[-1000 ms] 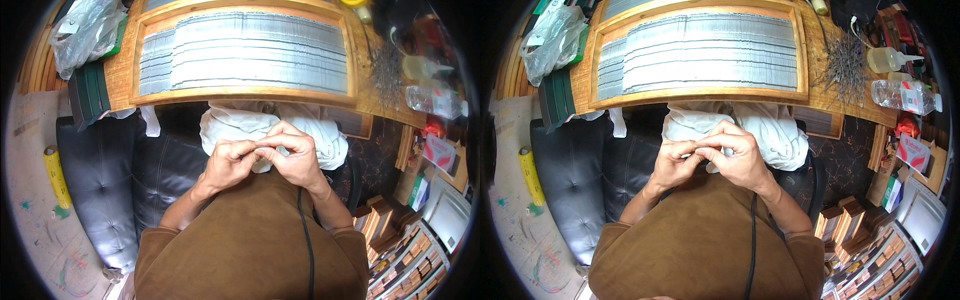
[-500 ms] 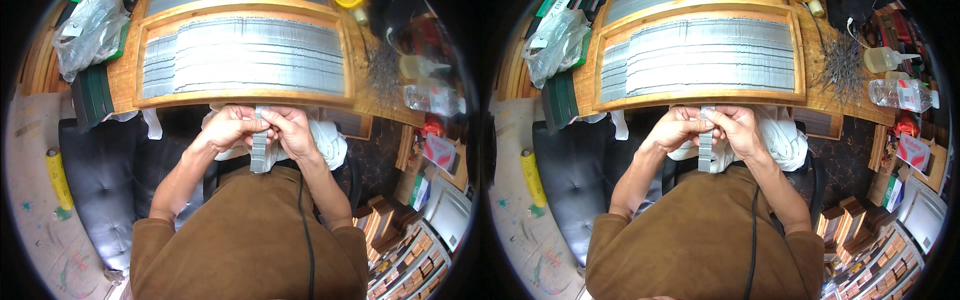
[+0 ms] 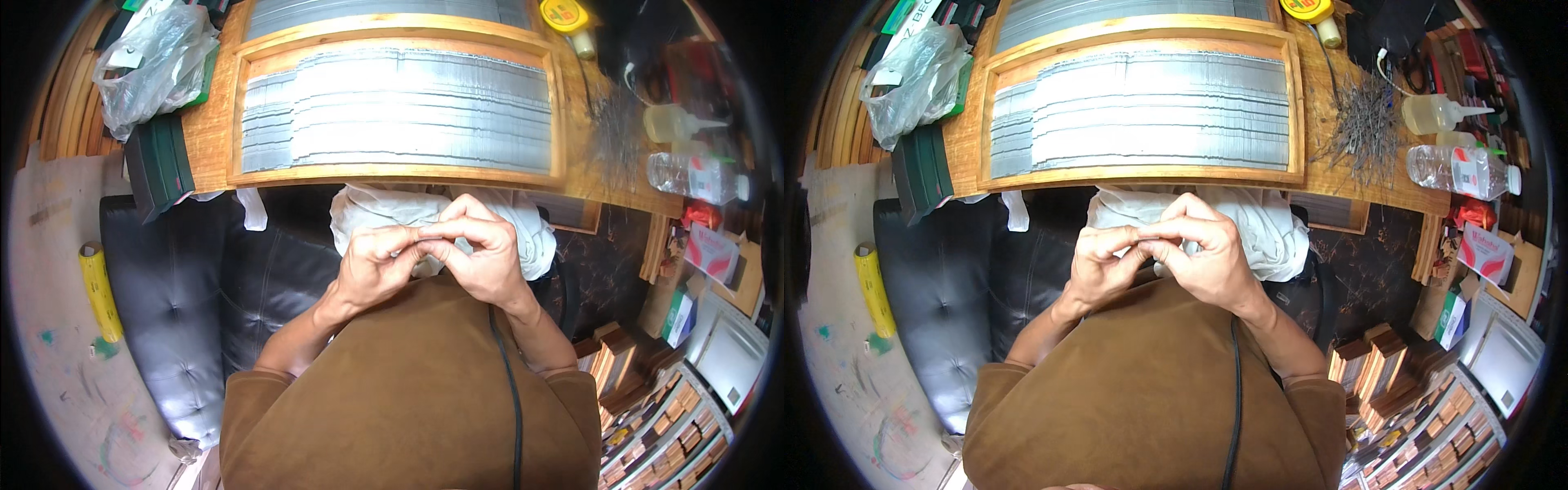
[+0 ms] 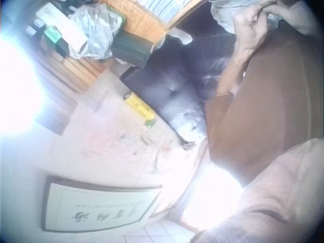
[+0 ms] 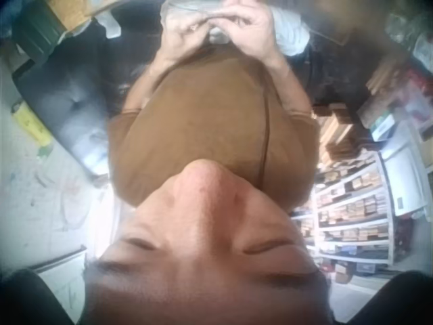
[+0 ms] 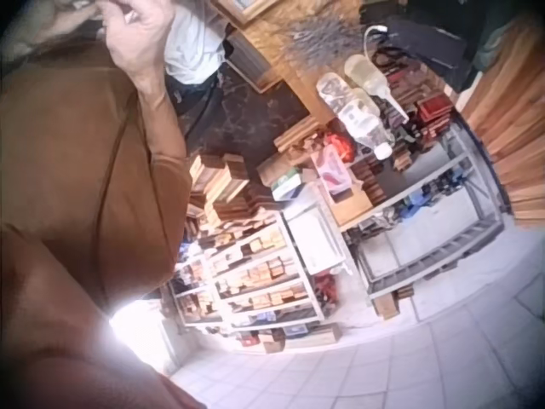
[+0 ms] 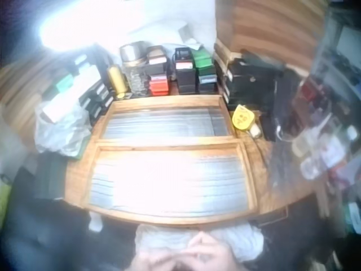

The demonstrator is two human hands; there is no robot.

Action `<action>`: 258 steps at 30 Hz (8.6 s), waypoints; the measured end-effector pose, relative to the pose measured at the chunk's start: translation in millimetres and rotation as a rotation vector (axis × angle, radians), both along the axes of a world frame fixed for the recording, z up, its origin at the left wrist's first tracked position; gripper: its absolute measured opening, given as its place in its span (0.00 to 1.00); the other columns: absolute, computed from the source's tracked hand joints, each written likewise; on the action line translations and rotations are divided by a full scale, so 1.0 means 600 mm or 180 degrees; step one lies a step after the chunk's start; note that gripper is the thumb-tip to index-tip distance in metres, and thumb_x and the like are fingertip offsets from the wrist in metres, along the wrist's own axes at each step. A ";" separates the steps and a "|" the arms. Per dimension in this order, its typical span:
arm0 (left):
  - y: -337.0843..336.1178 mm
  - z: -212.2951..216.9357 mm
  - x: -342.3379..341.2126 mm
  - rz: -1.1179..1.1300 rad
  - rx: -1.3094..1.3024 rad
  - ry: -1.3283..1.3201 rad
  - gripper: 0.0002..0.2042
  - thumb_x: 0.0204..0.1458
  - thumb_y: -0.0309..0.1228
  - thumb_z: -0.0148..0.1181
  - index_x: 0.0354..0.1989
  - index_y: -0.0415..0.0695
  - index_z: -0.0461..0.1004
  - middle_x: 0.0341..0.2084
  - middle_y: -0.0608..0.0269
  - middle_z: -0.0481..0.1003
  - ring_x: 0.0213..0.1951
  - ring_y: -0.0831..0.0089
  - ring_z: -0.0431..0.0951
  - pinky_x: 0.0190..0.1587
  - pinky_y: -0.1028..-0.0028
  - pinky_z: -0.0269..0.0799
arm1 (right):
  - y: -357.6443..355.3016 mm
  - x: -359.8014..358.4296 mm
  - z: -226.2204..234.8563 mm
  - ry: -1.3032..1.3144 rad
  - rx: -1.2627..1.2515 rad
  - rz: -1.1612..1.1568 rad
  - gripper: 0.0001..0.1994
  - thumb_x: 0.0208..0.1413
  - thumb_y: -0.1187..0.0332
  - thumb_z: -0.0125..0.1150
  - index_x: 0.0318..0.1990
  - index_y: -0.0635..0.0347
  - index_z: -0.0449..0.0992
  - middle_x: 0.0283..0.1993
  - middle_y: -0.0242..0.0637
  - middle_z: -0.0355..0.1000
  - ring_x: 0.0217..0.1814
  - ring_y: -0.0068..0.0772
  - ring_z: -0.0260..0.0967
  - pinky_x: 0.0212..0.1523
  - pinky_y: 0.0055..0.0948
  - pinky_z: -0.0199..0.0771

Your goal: The person repeatedly picks up small metal strips from a wooden tray and interlocks them by hand into a single chain. The person occasionally wipes the strips with a white cloth and places the assembled chain back into the tray.

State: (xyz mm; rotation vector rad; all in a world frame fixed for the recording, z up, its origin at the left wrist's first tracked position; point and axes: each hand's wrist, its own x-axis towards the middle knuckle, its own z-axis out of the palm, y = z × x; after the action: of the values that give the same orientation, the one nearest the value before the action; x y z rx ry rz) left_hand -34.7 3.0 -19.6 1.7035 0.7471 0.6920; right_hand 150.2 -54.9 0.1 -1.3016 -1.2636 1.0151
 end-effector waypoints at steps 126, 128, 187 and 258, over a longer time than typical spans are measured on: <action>-0.021 0.001 -0.005 0.0007 -0.0437 -0.0038 0.07 0.54 0.20 0.68 0.42 0.37 0.85 0.27 0.52 0.83 0.24 0.67 0.83 0.28 0.73 0.75 | 0.001 0.006 0.020 0.0017 -0.0195 0.0301 0.07 0.51 0.83 0.73 0.38 0.68 0.85 0.36 0.40 0.79 0.36 0.30 0.78 0.36 0.26 0.78; -0.018 -0.001 -0.010 -0.0121 -0.0432 0.0042 0.08 0.54 0.20 0.68 0.43 0.38 0.85 0.27 0.52 0.84 0.25 0.66 0.84 0.29 0.73 0.76 | 0.000 0.006 0.020 0.0009 -0.0187 0.0301 0.07 0.51 0.82 0.73 0.38 0.68 0.85 0.35 0.40 0.79 0.35 0.30 0.78 0.36 0.26 0.78; -0.018 0.001 0.000 0.0134 -0.0703 -0.0243 0.09 0.57 0.16 0.67 0.45 0.33 0.84 0.39 0.51 0.86 0.41 0.70 0.88 0.46 0.74 0.84 | -0.052 0.343 0.166 -0.1475 -0.0064 -0.2336 0.08 0.61 0.75 0.70 0.45 0.70 0.82 0.38 0.36 0.79 0.39 0.21 0.72 0.42 0.21 0.73; -0.023 0.012 0.005 0.0043 -0.0812 -0.0183 0.09 0.57 0.18 0.69 0.46 0.33 0.84 0.38 0.53 0.87 0.38 0.73 0.87 0.43 0.76 0.83 | -0.005 0.059 0.057 -0.0759 0.0146 -0.0350 0.03 0.54 0.83 0.67 0.34 0.66 0.82 0.33 0.38 0.77 0.34 0.27 0.75 0.36 0.23 0.74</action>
State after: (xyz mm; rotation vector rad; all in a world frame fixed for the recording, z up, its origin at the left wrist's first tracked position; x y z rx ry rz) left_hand -31.4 -10.7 -12.3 1.4423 0.7725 0.6242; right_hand 185.7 -58.1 34.3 -1.4723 -1.3681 0.7660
